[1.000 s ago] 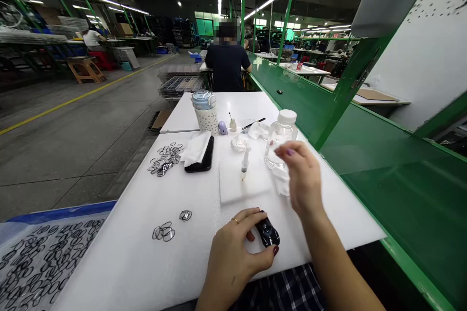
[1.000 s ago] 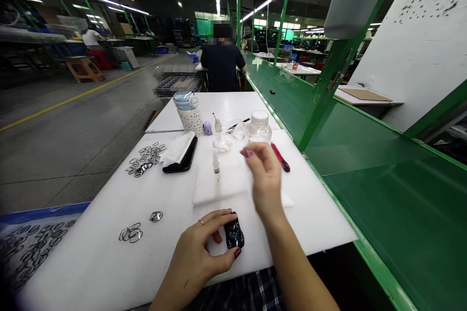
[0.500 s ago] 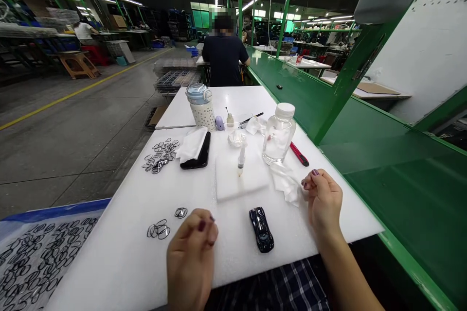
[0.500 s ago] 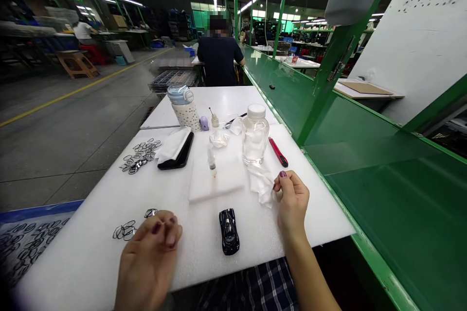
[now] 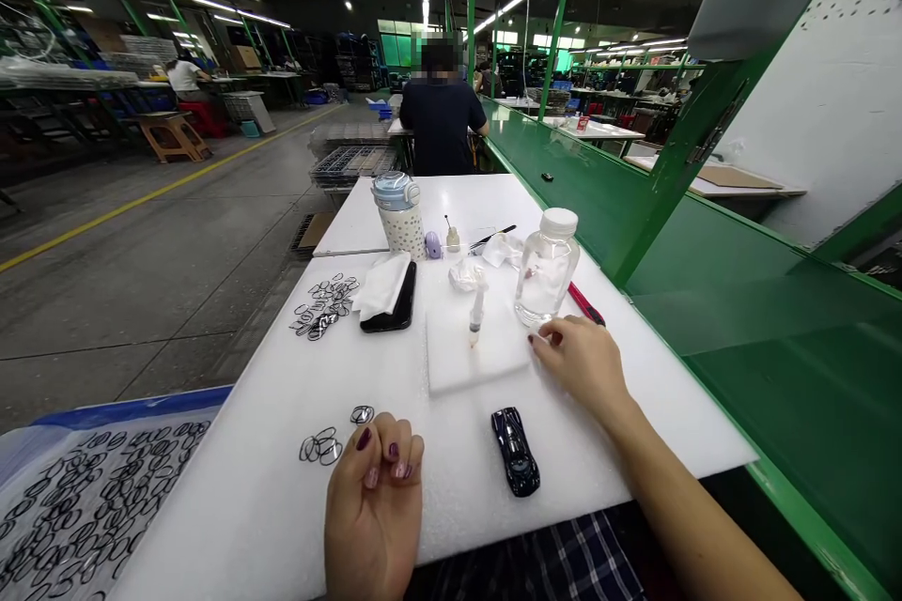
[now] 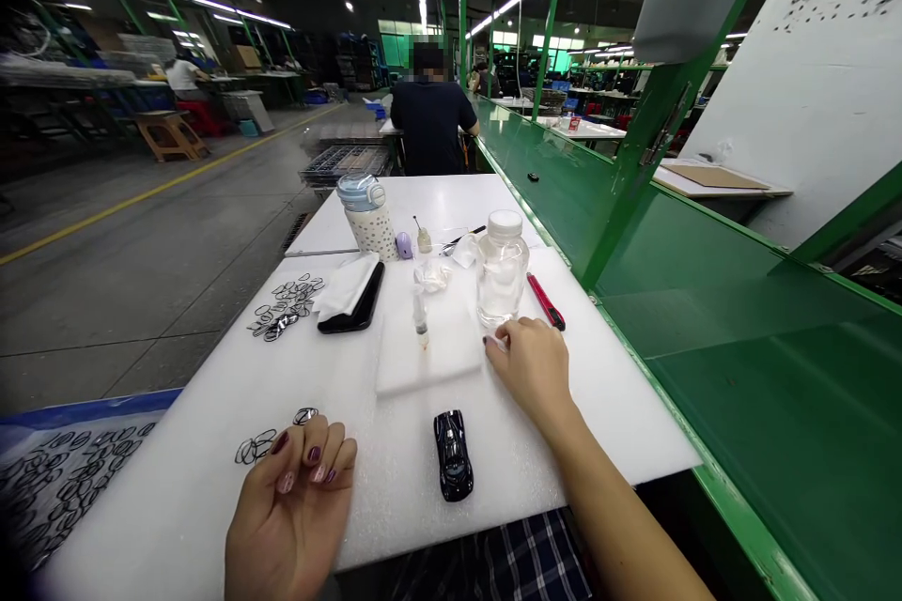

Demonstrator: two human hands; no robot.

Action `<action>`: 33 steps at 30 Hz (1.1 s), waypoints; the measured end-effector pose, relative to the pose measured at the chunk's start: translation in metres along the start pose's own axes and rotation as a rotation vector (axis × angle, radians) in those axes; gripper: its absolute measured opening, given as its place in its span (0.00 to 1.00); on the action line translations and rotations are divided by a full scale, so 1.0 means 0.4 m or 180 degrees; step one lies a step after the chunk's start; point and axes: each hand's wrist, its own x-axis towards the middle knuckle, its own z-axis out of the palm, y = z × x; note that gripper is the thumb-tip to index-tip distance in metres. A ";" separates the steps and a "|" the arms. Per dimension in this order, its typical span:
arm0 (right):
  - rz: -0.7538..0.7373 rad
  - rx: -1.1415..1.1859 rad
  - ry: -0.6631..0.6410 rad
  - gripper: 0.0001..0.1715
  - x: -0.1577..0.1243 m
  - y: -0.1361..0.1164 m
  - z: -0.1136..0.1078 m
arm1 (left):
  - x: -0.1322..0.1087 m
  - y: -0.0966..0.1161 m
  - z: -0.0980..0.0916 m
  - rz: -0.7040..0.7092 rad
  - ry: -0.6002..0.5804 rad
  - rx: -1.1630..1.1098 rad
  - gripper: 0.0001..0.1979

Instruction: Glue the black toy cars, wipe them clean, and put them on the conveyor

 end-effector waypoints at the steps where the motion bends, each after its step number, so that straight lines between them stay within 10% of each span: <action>1: -0.0033 -0.0067 0.0016 0.05 -0.002 0.006 0.009 | 0.000 0.000 0.000 -0.0002 -0.0025 0.0002 0.20; 6: 0.0057 0.0140 0.0060 0.07 -0.021 0.032 -0.002 | -0.007 -0.008 -0.002 0.0268 -0.0269 0.0524 0.19; 13: 0.0626 0.0461 0.0426 0.16 -0.038 0.056 -0.034 | -0.051 -0.021 0.016 0.0747 -0.1894 0.3679 0.06; 15: 0.0856 0.0717 0.0542 0.18 -0.039 0.057 -0.039 | -0.044 0.007 0.007 0.0942 -0.1741 0.4205 0.07; 21: 0.1303 0.1705 0.0738 0.07 -0.033 0.083 -0.056 | 0.019 0.155 -0.084 0.1805 0.0258 0.5673 0.08; 29: 0.1202 0.1694 0.0716 0.22 -0.040 0.080 -0.051 | 0.037 0.187 -0.134 0.2105 0.0335 0.5908 0.10; 33: 0.0750 0.1677 0.1083 0.18 -0.029 0.084 -0.049 | 0.019 0.174 -0.108 0.1840 -0.0190 0.5602 0.09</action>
